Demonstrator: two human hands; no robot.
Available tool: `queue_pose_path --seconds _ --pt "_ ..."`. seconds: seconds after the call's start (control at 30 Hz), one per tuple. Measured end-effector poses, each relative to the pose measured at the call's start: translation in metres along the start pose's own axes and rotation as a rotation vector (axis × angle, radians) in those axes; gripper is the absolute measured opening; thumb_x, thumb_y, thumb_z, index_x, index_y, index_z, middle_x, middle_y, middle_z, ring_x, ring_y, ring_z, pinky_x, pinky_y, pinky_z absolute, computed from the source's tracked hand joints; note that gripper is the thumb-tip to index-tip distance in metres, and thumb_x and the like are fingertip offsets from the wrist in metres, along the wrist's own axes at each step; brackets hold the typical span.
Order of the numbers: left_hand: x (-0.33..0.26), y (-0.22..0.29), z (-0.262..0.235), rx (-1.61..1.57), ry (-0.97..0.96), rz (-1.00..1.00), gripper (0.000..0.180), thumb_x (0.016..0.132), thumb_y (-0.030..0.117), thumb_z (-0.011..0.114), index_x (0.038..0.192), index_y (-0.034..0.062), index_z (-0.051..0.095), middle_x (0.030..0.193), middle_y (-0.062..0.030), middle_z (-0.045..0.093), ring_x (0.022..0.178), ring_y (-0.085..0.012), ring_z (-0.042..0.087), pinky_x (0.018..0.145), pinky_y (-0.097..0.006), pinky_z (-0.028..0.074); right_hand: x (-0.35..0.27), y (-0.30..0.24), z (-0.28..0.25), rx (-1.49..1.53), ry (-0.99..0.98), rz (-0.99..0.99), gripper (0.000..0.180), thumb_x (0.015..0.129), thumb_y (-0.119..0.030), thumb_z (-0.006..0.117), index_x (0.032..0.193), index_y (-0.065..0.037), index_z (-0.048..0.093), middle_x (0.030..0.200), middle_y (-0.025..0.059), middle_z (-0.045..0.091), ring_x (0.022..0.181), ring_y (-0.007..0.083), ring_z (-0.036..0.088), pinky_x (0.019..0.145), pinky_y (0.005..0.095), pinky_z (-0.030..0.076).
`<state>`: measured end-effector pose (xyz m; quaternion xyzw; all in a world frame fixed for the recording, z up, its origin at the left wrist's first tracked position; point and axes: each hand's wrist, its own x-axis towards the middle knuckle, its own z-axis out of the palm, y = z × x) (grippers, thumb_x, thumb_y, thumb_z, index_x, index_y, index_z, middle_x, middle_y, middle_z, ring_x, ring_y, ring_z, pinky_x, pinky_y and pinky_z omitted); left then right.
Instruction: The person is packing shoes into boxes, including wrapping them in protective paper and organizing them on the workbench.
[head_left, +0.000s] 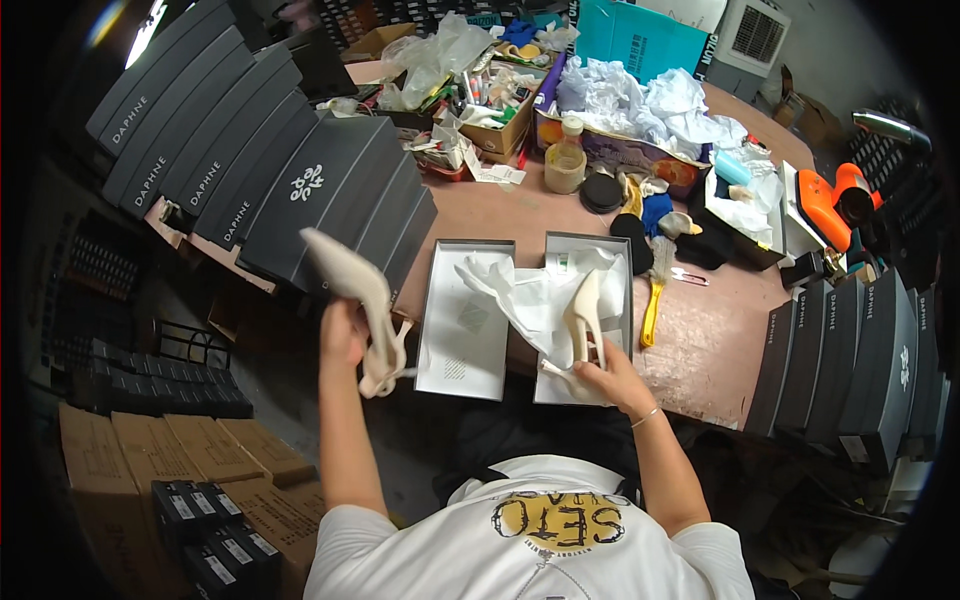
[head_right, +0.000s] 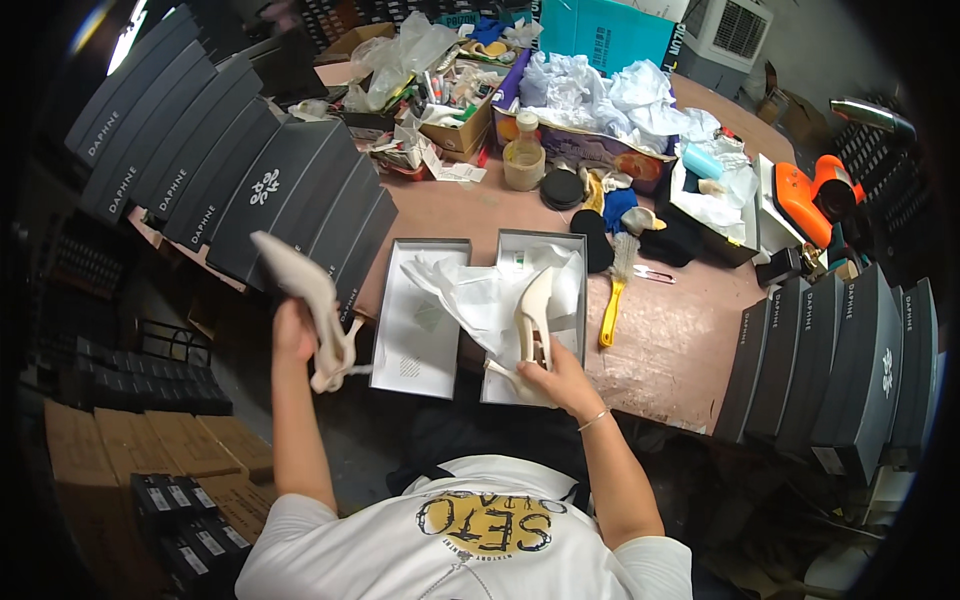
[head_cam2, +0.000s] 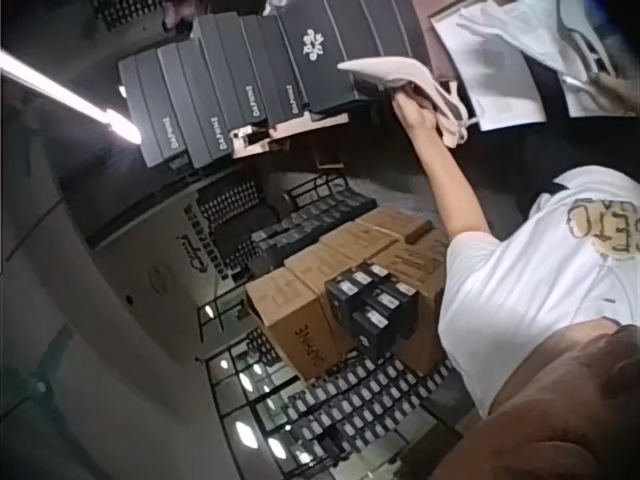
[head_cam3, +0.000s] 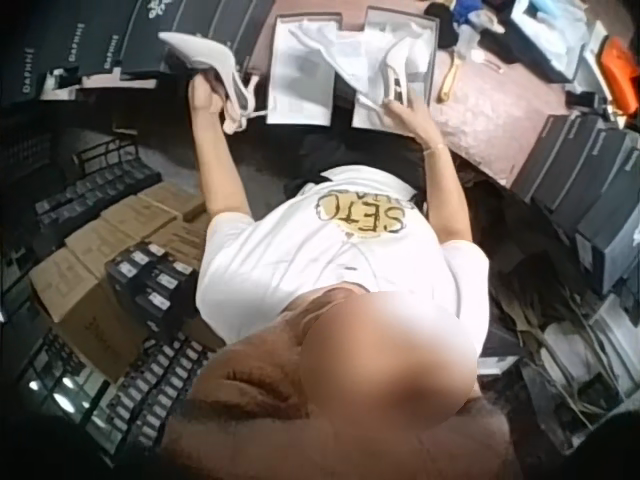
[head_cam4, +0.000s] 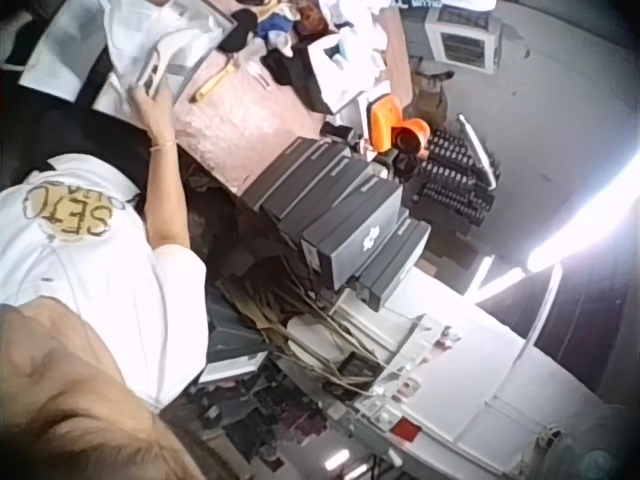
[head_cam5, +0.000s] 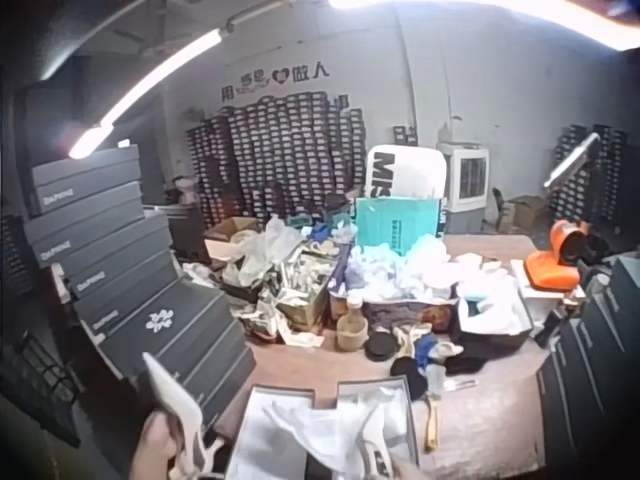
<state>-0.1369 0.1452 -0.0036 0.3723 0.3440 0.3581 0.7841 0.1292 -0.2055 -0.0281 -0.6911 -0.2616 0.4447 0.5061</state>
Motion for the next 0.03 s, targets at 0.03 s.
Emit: queue_pose_path --seconds 0.03 --pt "-0.0126 0.0211 -0.0110 -0.115 -0.578 -0.070 0.048 0.095 0.040 0.048 0.127 0.0038 0.050 0.105 -0.0143 0.063 0.092 -0.0296 0.065 0.078 -0.043 0.056 -0.0015 -0.0005 -0.0005 0.000 0.002 -0.002 0.059 0.081 -0.027 0.067 0.128 0.003 0.048 0.110 0.0134 0.060 0.098 0.0188 0.056 0.089 0.0303 0.045"
